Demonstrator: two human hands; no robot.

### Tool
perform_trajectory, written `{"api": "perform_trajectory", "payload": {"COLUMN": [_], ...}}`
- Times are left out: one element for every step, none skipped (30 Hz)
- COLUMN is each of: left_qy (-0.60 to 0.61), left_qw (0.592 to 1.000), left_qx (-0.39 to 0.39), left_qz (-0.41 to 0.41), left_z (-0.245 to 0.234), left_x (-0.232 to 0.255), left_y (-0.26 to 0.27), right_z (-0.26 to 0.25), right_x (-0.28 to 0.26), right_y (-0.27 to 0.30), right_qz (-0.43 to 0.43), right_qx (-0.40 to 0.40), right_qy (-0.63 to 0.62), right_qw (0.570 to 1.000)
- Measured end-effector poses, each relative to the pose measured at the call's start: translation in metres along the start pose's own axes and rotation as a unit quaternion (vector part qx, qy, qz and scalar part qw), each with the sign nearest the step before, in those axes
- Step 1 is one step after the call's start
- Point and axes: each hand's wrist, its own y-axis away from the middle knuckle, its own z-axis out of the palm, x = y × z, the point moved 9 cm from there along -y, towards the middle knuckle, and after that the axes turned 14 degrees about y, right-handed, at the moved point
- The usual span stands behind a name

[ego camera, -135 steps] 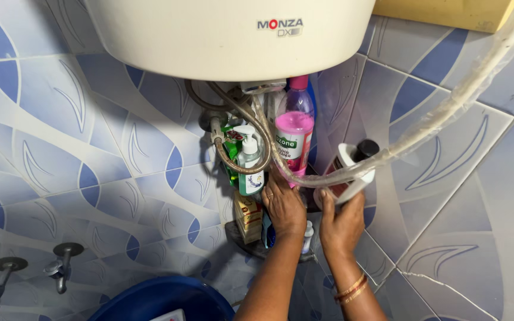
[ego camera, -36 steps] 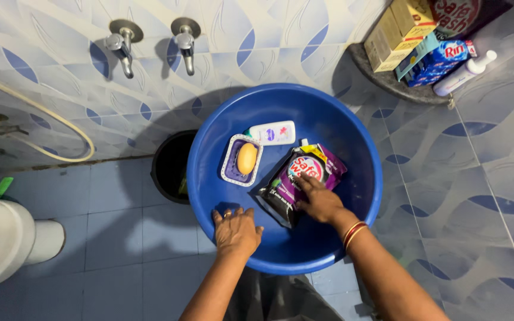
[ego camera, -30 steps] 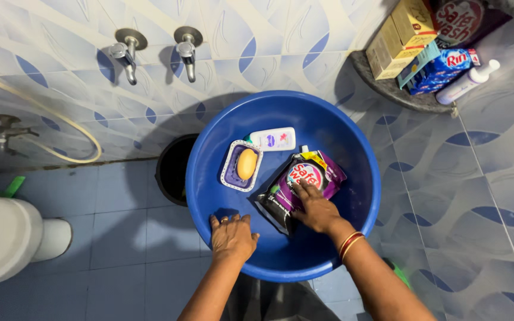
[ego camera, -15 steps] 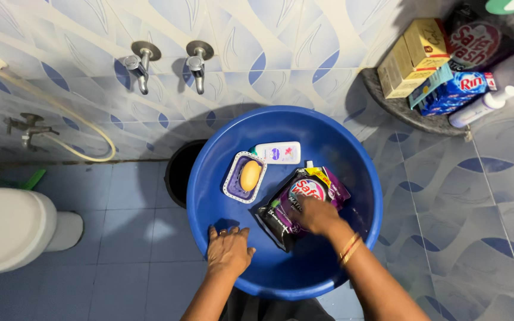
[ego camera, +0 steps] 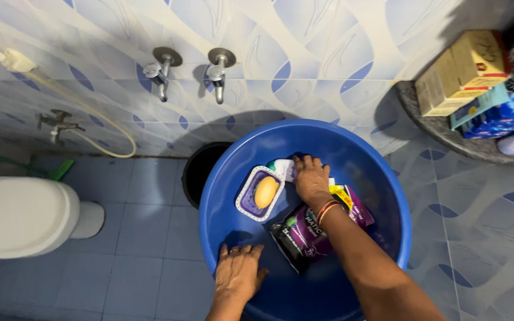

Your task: The person organizes bathroom supplies by moving items from a blue basin to a wall-mounted shelf and a wall-mounted soap dish. They handle soap bars, detergent packets, and a bath sponge, placing them in designated spots.

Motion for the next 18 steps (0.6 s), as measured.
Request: {"api": "perform_trajectory", "payload": {"left_qy": [0.003, 0.006, 0.010, 0.012, 0.014, 0.015, 0.015, 0.014, 0.014, 0.015, 0.016, 0.017, 0.016, 0.014, 0.013, 0.011, 0.009, 0.007], "left_qw": [1.000, 1.000, 1.000, 1.000, 1.000, 1.000, 1.000, 1.000, 1.000, 1.000, 1.000, 1.000, 1.000, 1.000, 1.000, 1.000, 1.000, 1.000], "left_qx": [-0.001, -0.002, -0.003, -0.004, -0.005, -0.006, -0.003, -0.002, -0.001, 0.002, 0.005, 0.008, 0.011, 0.013, 0.016, 0.017, 0.019, 0.022], "left_qz": [0.000, 0.000, 0.001, -0.002, -0.004, -0.005, -0.006, -0.005, -0.005, -0.004, -0.003, -0.001, 0.000, 0.004, 0.007, 0.009, 0.012, 0.014], "left_z": [-0.001, 0.000, 0.000, 0.001, 0.002, 0.001, 0.000, 0.000, 0.001, 0.001, 0.002, 0.002, 0.003, 0.003, 0.004, 0.005, 0.005, 0.005], "left_x": [-0.002, -0.002, -0.002, -0.003, -0.003, -0.003, -0.003, -0.003, -0.003, -0.004, -0.004, -0.005, -0.005, -0.005, -0.005, -0.005, -0.006, -0.006], "left_y": [0.000, -0.001, 0.000, 0.000, 0.001, 0.000, 0.000, 0.000, 0.000, 0.000, 0.000, 0.001, 0.001, 0.000, 0.000, 0.000, 0.002, 0.002], "right_z": [-0.002, -0.003, -0.001, 0.001, 0.003, 0.005, 0.008, 0.011, 0.011, 0.009, 0.006, 0.002, 0.001, 0.000, -0.001, 0.002, 0.006, 0.006], "right_x": [-0.001, 0.000, 0.001, 0.000, 0.001, 0.004, 0.008, 0.012, 0.016, 0.022, 0.030, 0.039, 0.048, 0.059, 0.068, 0.073, 0.073, 0.072], "right_y": [-0.001, -0.003, -0.004, -0.005, -0.006, -0.007, -0.003, 0.001, 0.004, 0.006, 0.008, 0.012, 0.016, 0.020, 0.025, 0.030, 0.038, 0.047], "right_qz": [0.006, 0.012, 0.018, 0.017, 0.016, 0.016, 0.019, 0.023, 0.026, 0.040, 0.053, 0.068, 0.085, 0.104, 0.122, 0.127, 0.130, 0.128], "right_qx": [-0.010, -0.019, -0.029, -0.021, -0.013, -0.004, -0.002, -0.001, 0.001, 0.004, 0.007, 0.010, 0.000, -0.008, -0.016, -0.035, -0.052, -0.066], "right_qy": [0.008, 0.017, 0.027, 0.030, 0.034, 0.037, 0.024, 0.012, 0.000, -0.030, -0.060, -0.090, -0.151, -0.211, -0.270, -0.375, -0.476, -0.571], "right_qw": [1.000, 1.000, 0.999, 0.999, 0.999, 0.999, 1.000, 1.000, 1.000, 0.999, 0.997, 0.994, 0.985, 0.972, 0.955, 0.917, 0.868, 0.808]}}
